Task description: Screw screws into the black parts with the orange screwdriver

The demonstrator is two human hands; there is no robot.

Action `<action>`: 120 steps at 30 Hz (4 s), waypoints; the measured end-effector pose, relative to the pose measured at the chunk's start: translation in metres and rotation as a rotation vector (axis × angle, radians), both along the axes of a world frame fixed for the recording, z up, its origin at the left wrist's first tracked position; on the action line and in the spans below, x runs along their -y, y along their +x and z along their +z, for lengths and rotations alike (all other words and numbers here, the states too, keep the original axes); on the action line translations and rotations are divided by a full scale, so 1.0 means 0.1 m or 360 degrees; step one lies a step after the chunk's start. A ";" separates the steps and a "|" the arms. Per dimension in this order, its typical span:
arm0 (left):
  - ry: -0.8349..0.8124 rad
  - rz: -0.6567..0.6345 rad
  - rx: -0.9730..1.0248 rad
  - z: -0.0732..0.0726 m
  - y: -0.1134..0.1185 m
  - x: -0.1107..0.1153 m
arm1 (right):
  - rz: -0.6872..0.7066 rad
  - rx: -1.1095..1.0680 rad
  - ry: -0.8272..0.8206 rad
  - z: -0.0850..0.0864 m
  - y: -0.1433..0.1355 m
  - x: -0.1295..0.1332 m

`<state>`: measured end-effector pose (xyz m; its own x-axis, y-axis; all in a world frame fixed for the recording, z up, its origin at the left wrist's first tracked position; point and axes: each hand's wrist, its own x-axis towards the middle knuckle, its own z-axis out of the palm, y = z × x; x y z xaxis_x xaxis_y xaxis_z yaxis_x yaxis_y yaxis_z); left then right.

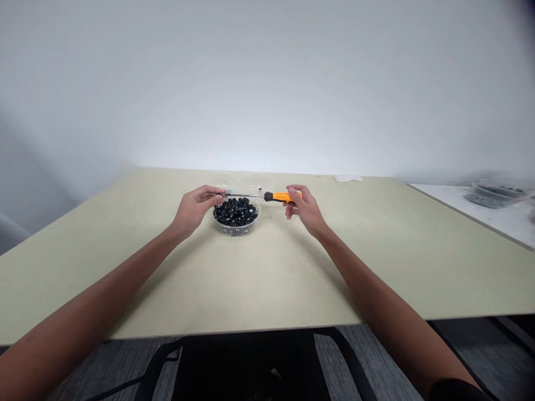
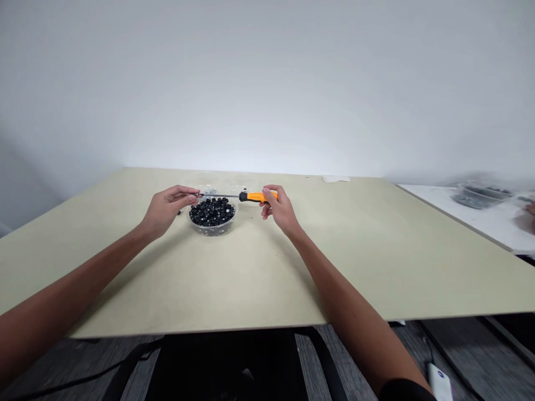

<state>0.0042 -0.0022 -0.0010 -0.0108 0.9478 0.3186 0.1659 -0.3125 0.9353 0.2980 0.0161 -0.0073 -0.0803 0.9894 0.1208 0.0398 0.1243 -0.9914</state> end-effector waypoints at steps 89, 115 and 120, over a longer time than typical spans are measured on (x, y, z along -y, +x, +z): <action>0.0013 0.0061 -0.0002 -0.02 0.03 0.03 | 0.0067 0.0108 -0.0121 0.01 0.01 0.03; 0.0063 0.0119 0.0050 0.00 0.02 0.01 | 0.0200 -0.0083 -0.0115 -0.04 -0.01 0.02; 0.0053 0.0073 0.0011 0.00 0.04 0.03 | 0.0014 0.0091 -0.0073 -0.05 -0.04 0.00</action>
